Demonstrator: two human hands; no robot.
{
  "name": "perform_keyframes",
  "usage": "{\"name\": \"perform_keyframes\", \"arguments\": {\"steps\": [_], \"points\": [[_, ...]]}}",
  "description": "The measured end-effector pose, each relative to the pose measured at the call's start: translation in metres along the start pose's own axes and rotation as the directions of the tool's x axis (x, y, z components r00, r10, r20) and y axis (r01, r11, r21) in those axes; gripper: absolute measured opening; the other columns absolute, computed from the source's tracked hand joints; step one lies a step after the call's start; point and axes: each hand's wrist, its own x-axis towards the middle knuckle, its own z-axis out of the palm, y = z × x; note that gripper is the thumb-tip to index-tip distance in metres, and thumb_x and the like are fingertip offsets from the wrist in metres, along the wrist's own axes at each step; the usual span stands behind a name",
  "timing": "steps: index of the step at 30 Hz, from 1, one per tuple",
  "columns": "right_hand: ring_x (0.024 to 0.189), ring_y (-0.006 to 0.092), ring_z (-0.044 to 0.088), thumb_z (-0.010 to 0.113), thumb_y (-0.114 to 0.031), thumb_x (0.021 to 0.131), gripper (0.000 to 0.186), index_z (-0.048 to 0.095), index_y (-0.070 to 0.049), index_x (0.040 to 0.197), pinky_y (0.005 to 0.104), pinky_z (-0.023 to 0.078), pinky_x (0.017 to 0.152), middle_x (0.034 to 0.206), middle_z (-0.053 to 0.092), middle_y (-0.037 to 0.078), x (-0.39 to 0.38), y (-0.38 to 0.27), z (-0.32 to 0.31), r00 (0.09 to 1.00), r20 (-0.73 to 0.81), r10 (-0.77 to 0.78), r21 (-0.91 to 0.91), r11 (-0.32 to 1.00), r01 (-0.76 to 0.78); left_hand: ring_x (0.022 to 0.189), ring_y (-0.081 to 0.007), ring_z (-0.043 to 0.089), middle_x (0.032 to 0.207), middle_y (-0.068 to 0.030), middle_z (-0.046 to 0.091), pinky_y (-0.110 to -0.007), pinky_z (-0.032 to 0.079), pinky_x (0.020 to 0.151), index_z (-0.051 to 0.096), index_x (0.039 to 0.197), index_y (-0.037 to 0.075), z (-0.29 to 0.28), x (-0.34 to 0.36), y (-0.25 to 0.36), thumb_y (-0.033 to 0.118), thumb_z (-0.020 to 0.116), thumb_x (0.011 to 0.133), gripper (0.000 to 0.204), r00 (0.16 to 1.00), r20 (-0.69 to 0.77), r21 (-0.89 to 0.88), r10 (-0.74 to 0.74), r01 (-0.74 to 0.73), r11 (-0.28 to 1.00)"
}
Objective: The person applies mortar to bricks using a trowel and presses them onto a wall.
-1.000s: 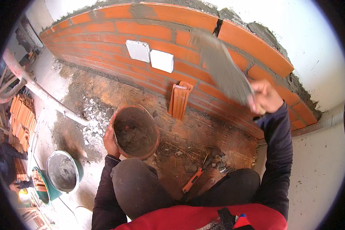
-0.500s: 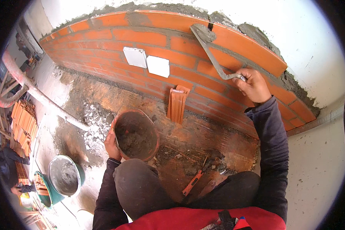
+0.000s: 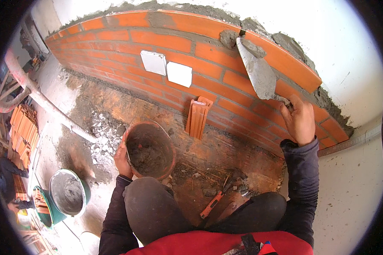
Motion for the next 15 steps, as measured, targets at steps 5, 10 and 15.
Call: {"name": "perform_keyframes", "arguments": {"steps": [5,10,15], "points": [[0.05,0.0246,0.049,0.069,-0.015,0.083,0.016,0.062,-0.001,0.079,0.0344,0.038,0.049,0.059,0.05,0.012,-0.002,-0.024,-0.02,0.993,0.062,-0.103,0.191,0.978,0.089,0.107,-0.0142,0.056,0.121,-0.0068,0.062,-0.029,0.042,0.095,0.056,0.13,-0.006,-0.02,0.005,-0.015,0.024,0.043,0.105,0.041,0.999,0.028,0.157,0.021,-0.025,0.987],[0.051,0.0179,0.053,0.076,-0.017,0.08,0.018,0.064,-0.004,0.078,0.0302,0.039,0.049,0.062,0.055,0.006,0.0,-0.026,-0.004,0.86,0.287,-0.422,0.8,0.6,0.028,0.11,-0.0154,0.056,0.124,-0.0079,0.061,-0.029,0.042,0.097,0.053,0.134,-0.005,-0.003,0.001,-0.002,0.023,0.042,0.105,0.041,1.0,0.017,-0.109,-0.003,0.005,0.994],[0.051,0.0099,0.052,0.066,-0.013,0.09,0.014,0.063,0.0,0.084,0.0232,0.041,0.048,0.064,0.059,0.001,0.011,-0.001,0.075,0.881,0.45,-0.147,0.892,0.112,-0.437,0.116,-0.0176,0.056,0.131,-0.0092,0.058,-0.03,0.04,0.102,0.05,0.136,-0.005,-0.01,0.003,-0.001,0.025,0.045,0.104,0.045,0.997,0.037,-0.13,-0.064,0.068,0.989]]}}
